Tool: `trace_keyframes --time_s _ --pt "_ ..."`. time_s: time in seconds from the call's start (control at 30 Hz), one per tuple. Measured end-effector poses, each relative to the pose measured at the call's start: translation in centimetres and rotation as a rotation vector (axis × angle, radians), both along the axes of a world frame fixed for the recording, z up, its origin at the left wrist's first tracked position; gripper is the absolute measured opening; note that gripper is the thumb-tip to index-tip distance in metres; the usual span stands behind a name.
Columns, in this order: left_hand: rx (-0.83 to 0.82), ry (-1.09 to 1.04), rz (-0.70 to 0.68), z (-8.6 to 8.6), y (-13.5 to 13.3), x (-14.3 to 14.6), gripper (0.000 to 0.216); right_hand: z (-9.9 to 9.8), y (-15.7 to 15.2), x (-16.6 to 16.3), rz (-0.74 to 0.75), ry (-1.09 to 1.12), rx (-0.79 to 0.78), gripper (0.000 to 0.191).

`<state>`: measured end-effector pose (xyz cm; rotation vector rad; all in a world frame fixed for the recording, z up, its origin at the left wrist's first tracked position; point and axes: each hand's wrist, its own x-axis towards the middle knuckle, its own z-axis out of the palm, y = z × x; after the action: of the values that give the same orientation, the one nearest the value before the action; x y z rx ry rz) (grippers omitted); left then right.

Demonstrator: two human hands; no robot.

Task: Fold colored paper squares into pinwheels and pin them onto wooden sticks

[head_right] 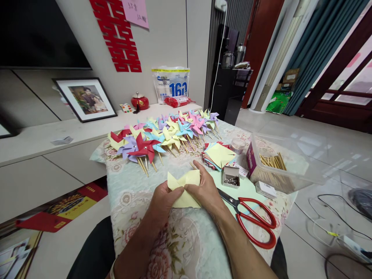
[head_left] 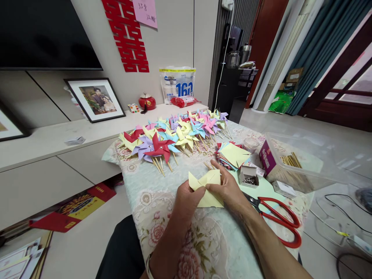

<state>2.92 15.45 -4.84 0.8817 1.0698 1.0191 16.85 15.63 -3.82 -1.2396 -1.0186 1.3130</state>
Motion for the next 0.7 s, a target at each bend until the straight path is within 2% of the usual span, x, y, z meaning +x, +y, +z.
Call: trace_keyframes --time_s 0.13,0.2,0.33,0.43,0.47,0.57,0.7 --pt "0.003 -0.023 0.008 0.0 0.1 -0.4 0.030 -0.4 0.3 0.1 0.031 0.097 0.021 0.100" --pt "0.003 -0.067 0.021 0.0 0.2 -0.6 0.031 -0.7 0.4 0.3 -0.024 0.097 0.100 0.091" --pt "-0.014 -0.136 0.077 -0.1 0.5 -0.9 0.033 -1.0 0.5 1.1 -0.152 -0.098 0.348 0.040" --pt "-0.011 -0.180 0.111 0.0 0.6 -1.3 0.031 -0.7 0.3 1.4 -0.025 -0.299 0.522 0.009" --pt "-0.011 -0.203 0.114 0.1 0.7 -1.4 0.030 -0.6 0.2 1.4 0.043 -0.359 0.559 0.006" --pt "-0.025 -0.251 0.126 0.3 0.8 -2.0 0.028 -0.3 0.0 1.3 0.211 -0.473 0.597 0.013" --pt "-0.041 -0.261 0.125 0.2 1.0 -2.5 0.027 -0.1 -0.1 1.1 0.289 -0.515 0.583 0.017"
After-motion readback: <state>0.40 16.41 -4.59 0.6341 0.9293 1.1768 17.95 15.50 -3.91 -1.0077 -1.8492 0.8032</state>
